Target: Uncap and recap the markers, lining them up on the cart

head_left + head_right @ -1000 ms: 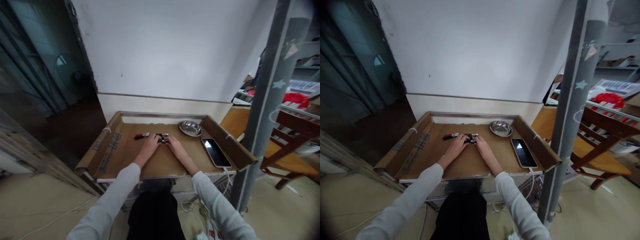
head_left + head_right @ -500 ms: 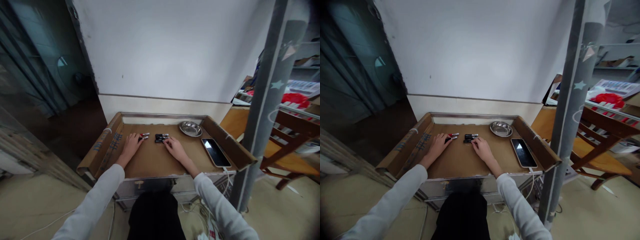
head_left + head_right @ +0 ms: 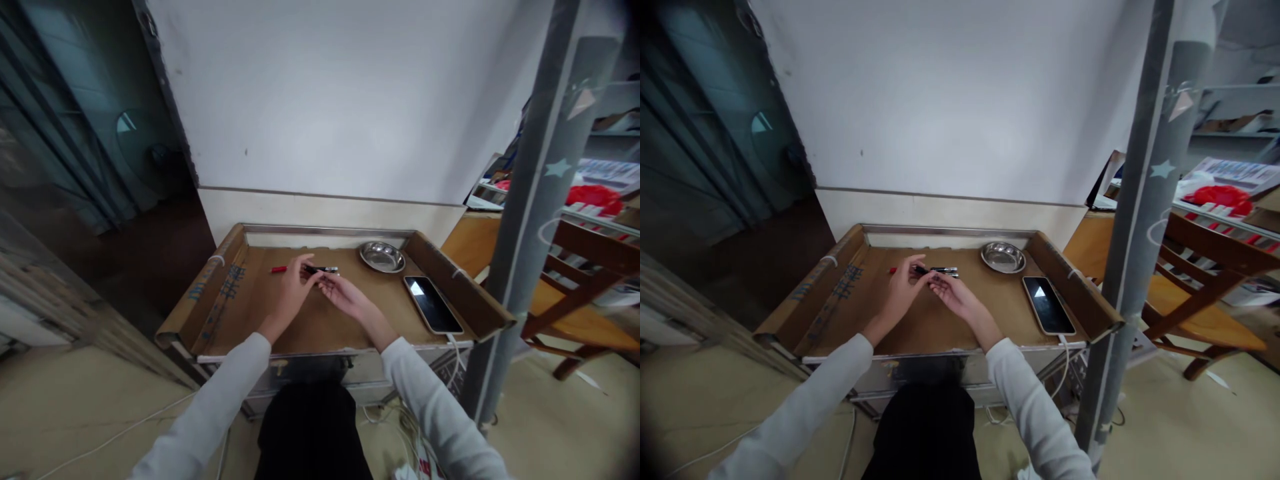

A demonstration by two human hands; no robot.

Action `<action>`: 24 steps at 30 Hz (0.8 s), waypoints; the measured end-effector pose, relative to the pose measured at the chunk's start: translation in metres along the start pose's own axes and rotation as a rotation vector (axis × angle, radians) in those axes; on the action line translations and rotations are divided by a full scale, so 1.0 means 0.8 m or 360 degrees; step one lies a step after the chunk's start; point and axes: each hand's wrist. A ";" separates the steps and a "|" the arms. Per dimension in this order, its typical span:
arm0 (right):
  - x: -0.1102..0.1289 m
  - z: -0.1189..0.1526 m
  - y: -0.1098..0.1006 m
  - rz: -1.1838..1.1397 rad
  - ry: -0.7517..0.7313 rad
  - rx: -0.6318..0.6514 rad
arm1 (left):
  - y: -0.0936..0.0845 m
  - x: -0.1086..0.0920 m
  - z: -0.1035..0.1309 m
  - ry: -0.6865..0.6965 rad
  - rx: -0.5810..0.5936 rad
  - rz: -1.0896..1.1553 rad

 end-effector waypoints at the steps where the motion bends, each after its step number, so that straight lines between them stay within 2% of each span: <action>1: 0.002 0.002 -0.002 -0.0072 0.0035 -0.0007 | 0.003 -0.003 0.000 -0.0014 -0.0024 0.0029; 7: 0.003 0.004 -0.013 -0.0222 0.0090 0.0003 | 0.002 -0.011 0.005 -0.0011 0.0219 0.0070; 12: -0.006 0.002 -0.019 -0.0268 0.0112 0.0004 | 0.003 -0.004 0.007 0.0042 0.0414 0.0141; 15: -0.010 0.005 -0.019 -0.0268 0.0153 -0.0019 | 0.005 0.000 0.007 -0.0026 0.0398 0.0225; 19: -0.008 0.010 -0.015 -0.0262 0.0176 0.0044 | 0.001 -0.005 0.006 -0.0233 0.0241 0.0349; 24: -0.005 0.010 -0.013 -0.0284 0.0118 0.0026 | -0.005 -0.014 0.008 -0.0183 0.0238 0.0248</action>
Point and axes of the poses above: each hand's wrist, its own z-axis away from the middle knuckle, its own y-axis out of the palm, x = y × z, and after that the axes turned 14 degrees about -x, right-handed
